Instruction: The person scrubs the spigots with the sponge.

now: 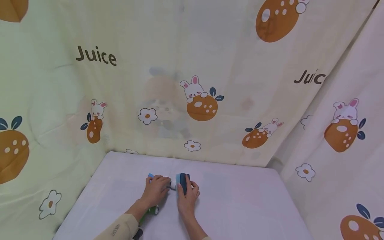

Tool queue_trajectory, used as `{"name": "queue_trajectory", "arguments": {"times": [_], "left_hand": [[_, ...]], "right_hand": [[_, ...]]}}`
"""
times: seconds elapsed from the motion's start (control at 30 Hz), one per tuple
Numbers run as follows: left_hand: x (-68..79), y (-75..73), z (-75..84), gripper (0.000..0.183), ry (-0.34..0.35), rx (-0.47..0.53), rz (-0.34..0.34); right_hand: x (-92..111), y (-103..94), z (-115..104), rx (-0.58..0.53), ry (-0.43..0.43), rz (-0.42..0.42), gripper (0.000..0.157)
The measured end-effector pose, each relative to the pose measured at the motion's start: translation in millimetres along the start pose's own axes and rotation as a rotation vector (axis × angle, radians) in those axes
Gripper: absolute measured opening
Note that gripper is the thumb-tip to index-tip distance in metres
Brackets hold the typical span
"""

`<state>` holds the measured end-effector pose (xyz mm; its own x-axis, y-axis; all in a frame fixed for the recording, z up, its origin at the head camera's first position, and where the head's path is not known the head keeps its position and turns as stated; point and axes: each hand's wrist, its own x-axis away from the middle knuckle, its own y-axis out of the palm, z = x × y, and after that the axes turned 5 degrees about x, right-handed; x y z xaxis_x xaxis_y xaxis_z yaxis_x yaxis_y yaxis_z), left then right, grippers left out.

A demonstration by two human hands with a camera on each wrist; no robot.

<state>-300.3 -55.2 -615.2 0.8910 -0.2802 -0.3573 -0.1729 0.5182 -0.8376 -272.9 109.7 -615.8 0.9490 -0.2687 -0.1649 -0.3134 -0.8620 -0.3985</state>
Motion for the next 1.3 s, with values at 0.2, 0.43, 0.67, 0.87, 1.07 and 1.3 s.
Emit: {"name": "queue_trajectory", "arguments": {"times": [0.2, 0.43, 0.67, 0.87, 1.07, 1.3], "left_hand": [[-2.7, 6.5, 1.0, 0.034, -0.031, -0.02, 0.004], [-9.7, 5.5, 9.7, 0.037, -0.064, -0.122, -0.052], [-12.0, 9.1, 13.8, 0.034, -0.117, -0.132, -0.145], [-8.6, 0.1, 12.9, 0.038, -0.059, -0.082, -0.047], [-9.9, -16.7, 14.7, 0.038, -0.006, 0.056, 0.024], [-15.0, -37.5, 23.0, 0.03, 0.092, 0.122, -0.045]], "right_hand": [[2, 3.6, 0, 0.013, 0.008, -0.014, 0.055], [2, 4.5, -1, 0.017, 0.007, -0.017, 0.055], [5, 5.1, 0, 0.006, -0.007, -0.003, 0.055], [5, 3.8, 4, 0.004, -0.029, 0.009, 0.054], [9, 0.7, 0, 0.008, -0.142, -0.046, 0.056], [6, 1.1, -9, 0.094, -0.232, -0.004, 0.055]]}}
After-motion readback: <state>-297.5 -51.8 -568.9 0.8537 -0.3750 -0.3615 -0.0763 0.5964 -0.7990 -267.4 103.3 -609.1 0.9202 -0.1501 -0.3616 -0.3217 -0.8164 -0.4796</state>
